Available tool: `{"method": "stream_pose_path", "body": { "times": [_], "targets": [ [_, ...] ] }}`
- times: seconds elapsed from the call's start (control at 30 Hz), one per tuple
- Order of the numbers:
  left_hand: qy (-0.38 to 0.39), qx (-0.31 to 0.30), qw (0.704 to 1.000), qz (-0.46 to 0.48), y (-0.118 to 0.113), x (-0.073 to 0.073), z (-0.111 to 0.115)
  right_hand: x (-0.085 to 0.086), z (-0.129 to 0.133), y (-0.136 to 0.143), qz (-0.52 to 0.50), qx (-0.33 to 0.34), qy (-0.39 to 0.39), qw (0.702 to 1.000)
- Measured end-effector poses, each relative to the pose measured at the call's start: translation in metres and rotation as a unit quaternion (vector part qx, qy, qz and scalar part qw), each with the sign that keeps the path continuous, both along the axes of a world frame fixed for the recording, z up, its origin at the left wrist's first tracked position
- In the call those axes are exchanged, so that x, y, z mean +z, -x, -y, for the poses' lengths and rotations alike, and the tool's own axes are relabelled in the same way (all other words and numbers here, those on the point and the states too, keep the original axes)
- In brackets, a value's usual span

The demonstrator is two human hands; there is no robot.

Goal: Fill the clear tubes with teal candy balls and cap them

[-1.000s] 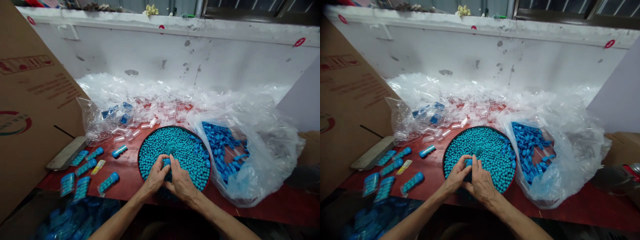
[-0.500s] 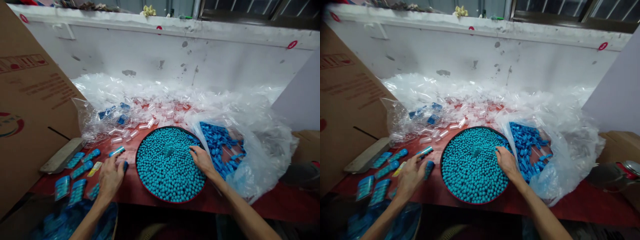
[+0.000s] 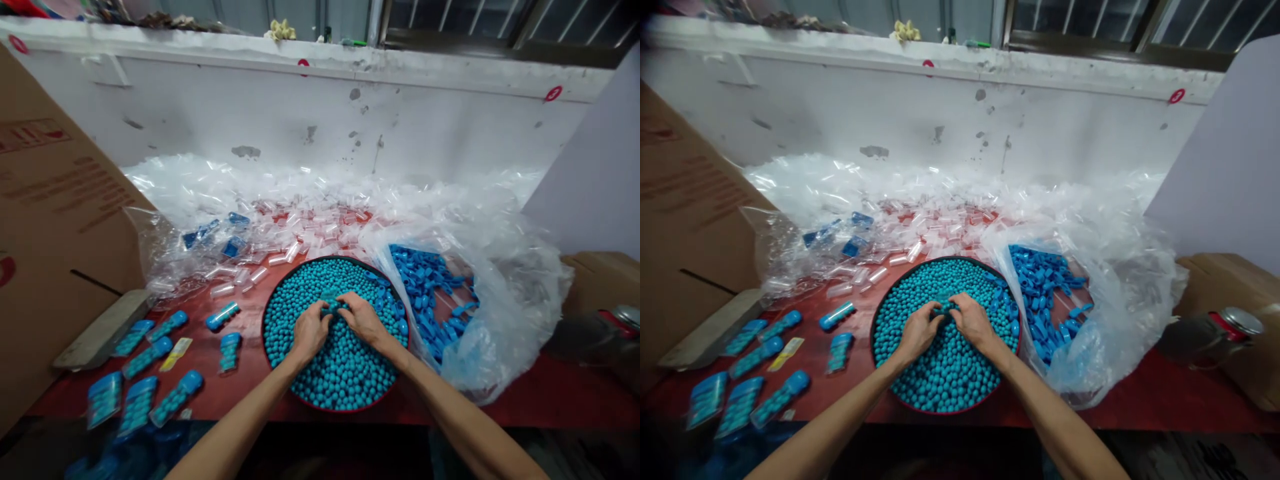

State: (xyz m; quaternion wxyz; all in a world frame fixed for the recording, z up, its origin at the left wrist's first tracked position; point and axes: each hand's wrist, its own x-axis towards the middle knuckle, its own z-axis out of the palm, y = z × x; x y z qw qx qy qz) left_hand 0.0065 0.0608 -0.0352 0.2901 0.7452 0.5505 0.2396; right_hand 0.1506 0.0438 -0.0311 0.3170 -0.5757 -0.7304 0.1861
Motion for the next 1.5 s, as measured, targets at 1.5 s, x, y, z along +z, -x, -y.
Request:
{"method": "stream_pose_path", "body": {
  "times": [1.5],
  "targets": [
    [0.159, -0.107, 0.952, 0.239, 0.019, 0.009, 0.007, 0.022, 0.007, -0.010, -0.323, -0.013, 0.258, 0.910]
  ]
}}
